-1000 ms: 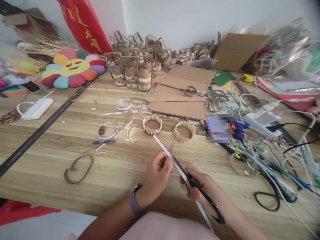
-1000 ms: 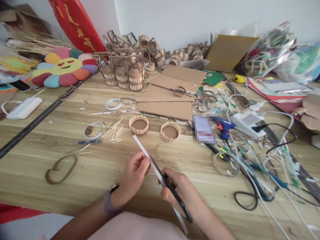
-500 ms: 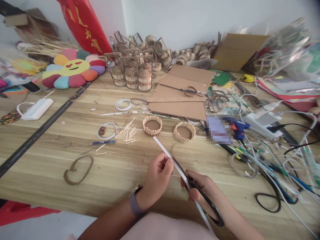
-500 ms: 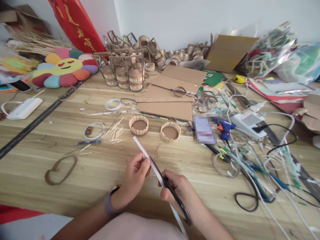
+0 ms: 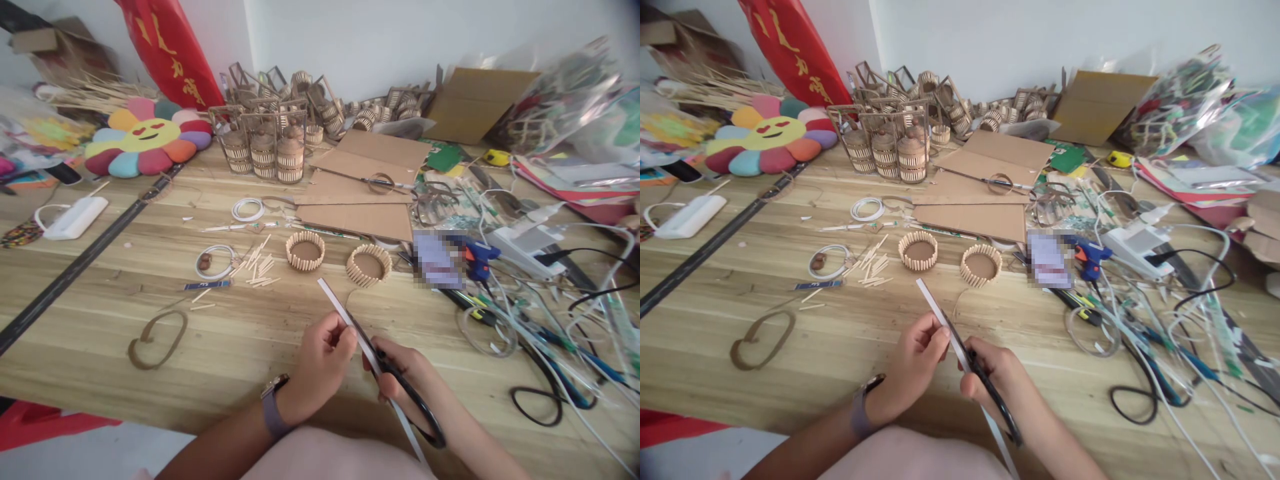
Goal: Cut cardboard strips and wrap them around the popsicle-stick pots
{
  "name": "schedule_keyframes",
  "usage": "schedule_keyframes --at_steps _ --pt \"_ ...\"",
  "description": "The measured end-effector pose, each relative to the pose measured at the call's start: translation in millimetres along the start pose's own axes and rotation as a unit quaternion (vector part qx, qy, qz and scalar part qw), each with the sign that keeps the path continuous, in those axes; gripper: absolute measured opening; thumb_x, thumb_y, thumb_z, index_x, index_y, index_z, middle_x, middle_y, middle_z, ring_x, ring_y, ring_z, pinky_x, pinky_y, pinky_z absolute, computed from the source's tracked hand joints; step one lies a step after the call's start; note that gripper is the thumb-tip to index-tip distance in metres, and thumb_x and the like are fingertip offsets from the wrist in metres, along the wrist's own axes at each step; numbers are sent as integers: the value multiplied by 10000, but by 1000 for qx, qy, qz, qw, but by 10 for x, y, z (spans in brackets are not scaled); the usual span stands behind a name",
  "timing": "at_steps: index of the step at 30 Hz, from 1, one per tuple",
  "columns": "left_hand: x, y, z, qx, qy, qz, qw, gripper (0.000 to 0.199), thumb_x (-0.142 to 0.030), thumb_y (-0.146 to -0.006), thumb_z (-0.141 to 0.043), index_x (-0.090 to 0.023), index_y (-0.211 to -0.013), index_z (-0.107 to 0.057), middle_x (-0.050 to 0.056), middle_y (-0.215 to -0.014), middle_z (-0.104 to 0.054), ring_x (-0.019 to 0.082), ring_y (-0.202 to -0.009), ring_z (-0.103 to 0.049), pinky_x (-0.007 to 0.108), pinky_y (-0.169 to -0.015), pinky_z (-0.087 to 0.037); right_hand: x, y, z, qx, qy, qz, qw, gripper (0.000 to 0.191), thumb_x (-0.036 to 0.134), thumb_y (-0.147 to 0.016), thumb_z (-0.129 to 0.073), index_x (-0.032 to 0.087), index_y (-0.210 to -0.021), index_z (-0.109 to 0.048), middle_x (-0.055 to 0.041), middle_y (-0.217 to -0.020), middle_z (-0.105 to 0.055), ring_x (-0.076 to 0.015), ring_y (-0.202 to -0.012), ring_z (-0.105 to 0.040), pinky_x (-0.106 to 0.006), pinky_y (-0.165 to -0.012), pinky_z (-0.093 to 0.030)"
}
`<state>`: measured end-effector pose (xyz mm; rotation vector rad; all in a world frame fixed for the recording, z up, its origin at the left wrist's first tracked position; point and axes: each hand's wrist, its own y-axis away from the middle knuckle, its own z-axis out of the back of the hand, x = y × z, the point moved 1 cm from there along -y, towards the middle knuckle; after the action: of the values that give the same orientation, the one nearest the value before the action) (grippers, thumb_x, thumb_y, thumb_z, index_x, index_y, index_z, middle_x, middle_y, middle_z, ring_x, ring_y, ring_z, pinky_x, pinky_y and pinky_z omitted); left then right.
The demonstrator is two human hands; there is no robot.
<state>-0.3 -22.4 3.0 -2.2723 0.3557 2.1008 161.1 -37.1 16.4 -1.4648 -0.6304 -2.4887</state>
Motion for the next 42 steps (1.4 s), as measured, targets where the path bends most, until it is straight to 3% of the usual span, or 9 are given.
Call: schedule_keyframes --at_steps 5,10,15,23,31,38,42 --pt "-28 5 -21 4 6 -9 1000 262 -344 -875 -490 -213 -654 -437 -59 -578 -420 99 -542 -379 224 -525 -318 -84 -8 -34 -18 -16 30 999 797 980 -684 -298 215 -736 -515 12 -623 -483 -134 -527 -448 -267 -482 -382" --pt "-5 8 -12 -9 -8 -9 1000 266 -348 -881 -492 -210 -658 -443 -58 -582 -412 102 -549 -375 230 -535 -316 17 -19 96 -14 22 6 1000 825 966 -698 -319 199 -830 -594 23 -622 -455 -134 -551 -415 -274 -502 -351" --pt "-8 20 -13 -11 -17 -5 1000 298 -376 -896 -494 -213 -659 -416 -60 -582 -389 102 -552 -359 231 -528 -299 -37 5 256 -60 43 -36 997 749 908 -745 -401 207 -915 -601 61 -541 -386 -123 -484 -352 -271 -459 -291" --pt "-45 -7 -39 4 0 15 1000 290 -424 -891 -513 -204 -704 -487 -62 -579 -421 100 -537 -378 231 -515 -297 46 18 150 -102 -29 -25 994 432 575 -801 -667 234 -1053 -580 -9 -789 -633 -177 -710 -602 -302 -668 -494" --pt "-23 -104 52 -65 52 29 996 290 -422 -832 -597 -205 -678 -481 -85 -536 -387 86 -503 -350 226 -502 -290 65 95 160 -28 -35 -36 998 239 436 -826 -646 234 -937 -580 45 -699 -520 -139 -627 -486 -266 -594 -417" --pt "-42 -241 189 -166 141 6 976 345 -482 -829 -658 -203 -717 -489 -91 -516 -417 72 -480 -347 208 -477 -276 11 197 230 39 -83 -78 993 243 429 -833 -648 230 -951 -574 45 -710 -507 -143 -664 -486 -271 -628 -399" --pt "-49 -249 174 -197 194 32 961 468 -642 -769 -654 -187 -777 -549 -72 -548 -460 74 -481 -384 208 -456 -283 50 192 245 50 -107 -97 988 286 451 -815 -654 222 -963 -568 45 -708 -511 -144 -669 -491 -274 -640 -401"
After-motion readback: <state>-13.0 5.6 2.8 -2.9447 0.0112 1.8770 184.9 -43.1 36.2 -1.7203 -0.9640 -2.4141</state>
